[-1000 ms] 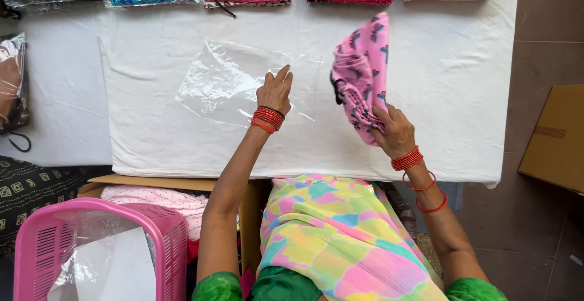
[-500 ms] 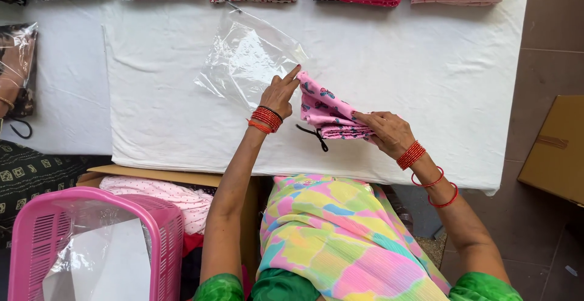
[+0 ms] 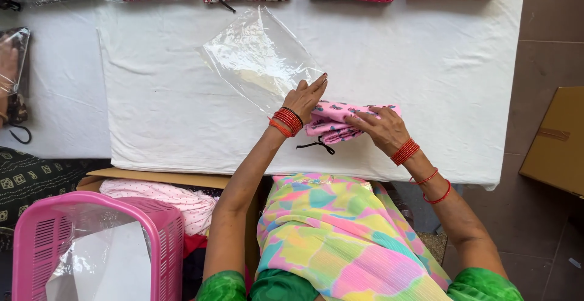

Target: The person places folded patterned garments into clear plastic bags on a white table. They smooth the fabric inside the bags and arrange the packaged items in a row. The person handles multiple garments with different patterns, including floral, camouflage, and polka dot designs.

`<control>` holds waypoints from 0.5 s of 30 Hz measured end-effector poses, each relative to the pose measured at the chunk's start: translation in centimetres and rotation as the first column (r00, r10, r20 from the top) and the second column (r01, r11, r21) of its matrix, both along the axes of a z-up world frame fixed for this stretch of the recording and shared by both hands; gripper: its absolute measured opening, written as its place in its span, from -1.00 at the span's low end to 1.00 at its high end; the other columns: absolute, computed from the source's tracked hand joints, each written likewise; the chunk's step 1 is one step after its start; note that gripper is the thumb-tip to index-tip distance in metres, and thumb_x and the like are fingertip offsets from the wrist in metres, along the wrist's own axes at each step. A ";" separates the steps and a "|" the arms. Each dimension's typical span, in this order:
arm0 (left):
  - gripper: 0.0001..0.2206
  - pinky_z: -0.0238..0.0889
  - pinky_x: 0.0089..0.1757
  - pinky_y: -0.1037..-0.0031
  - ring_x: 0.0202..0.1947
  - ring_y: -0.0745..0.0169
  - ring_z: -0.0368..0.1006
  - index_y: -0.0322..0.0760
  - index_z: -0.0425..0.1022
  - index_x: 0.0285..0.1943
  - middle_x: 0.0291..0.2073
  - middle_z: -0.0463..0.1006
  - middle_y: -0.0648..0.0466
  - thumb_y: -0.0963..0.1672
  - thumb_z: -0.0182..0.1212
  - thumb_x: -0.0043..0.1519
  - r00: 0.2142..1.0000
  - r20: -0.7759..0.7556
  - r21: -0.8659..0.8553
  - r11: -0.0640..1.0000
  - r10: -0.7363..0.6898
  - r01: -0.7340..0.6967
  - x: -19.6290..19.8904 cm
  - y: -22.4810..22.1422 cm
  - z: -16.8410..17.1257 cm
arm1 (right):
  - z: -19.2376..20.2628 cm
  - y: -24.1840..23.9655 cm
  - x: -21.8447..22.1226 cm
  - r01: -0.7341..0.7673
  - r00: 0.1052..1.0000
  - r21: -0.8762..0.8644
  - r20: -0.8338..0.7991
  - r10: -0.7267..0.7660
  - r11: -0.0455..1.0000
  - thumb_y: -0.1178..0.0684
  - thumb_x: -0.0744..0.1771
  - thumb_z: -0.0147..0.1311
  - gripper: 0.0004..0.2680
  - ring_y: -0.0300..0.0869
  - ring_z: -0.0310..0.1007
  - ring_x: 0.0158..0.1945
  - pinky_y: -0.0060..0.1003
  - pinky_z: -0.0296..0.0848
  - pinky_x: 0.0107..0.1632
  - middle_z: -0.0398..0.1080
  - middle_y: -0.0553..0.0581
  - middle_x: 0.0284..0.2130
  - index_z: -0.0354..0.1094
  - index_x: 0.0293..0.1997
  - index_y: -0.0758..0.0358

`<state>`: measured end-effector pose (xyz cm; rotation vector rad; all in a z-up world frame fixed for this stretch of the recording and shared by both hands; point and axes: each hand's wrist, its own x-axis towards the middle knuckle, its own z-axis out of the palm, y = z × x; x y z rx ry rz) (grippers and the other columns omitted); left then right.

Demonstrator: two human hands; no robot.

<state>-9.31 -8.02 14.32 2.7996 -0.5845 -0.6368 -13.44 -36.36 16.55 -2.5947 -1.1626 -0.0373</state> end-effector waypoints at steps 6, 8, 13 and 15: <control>-0.14 0.48 -0.30 0.45 -0.14 0.02 0.30 -0.14 0.22 0.50 0.55 0.08 0.24 -0.43 0.17 -0.09 0.986 0.084 -0.174 0.977 0.142 -0.125 0.2 3.1 -0.4 | 1.0 -4.3 -0.1 0.356 0.861 0.127 -0.430 -0.272 0.926 0.21 0.20 0.19 -0.45 0.01 0.56 -0.07 -0.11 0.55 -0.15 0.53 0.08 0.02 0.26 0.37 -0.16; -0.16 0.47 -0.30 0.40 -0.10 0.03 0.32 -0.12 0.23 0.49 0.54 0.09 0.20 -0.42 0.18 -0.07 0.984 0.093 -0.057 0.987 0.155 -0.150 0.2 3.3 -0.3 | 1.0 -5.3 -0.5 0.403 0.835 0.143 -0.461 -0.299 0.904 0.22 0.19 0.17 -0.43 0.01 0.56 -0.08 -0.11 0.55 -0.14 0.52 0.11 0.02 0.25 0.38 -0.16; -0.17 0.48 -0.21 0.27 0.05 -0.01 0.35 -0.11 0.23 0.46 0.46 0.14 0.06 -0.39 0.24 -0.09 0.989 0.062 0.065 0.988 0.134 -0.138 -0.2 1.7 -3.5 | 1.2 -7.1 -2.4 0.498 0.773 0.105 -0.504 -0.386 0.861 0.24 0.19 0.16 -0.41 0.01 0.57 -0.12 -0.11 0.55 -0.14 0.52 0.12 0.02 0.26 0.39 -0.17; -0.20 0.52 -0.20 0.28 0.11 -0.07 0.34 -0.09 0.20 0.48 0.48 0.10 0.04 -0.39 0.23 -0.02 0.988 -0.111 0.077 0.992 0.108 -0.100 0.3 0.2 -4.0 | 1.6 -7.7 -3.4 0.530 0.751 0.089 -0.512 -0.418 0.843 0.24 0.18 0.17 -0.41 0.01 0.57 -0.12 -0.11 0.55 -0.15 0.52 0.13 0.02 0.26 0.38 -0.18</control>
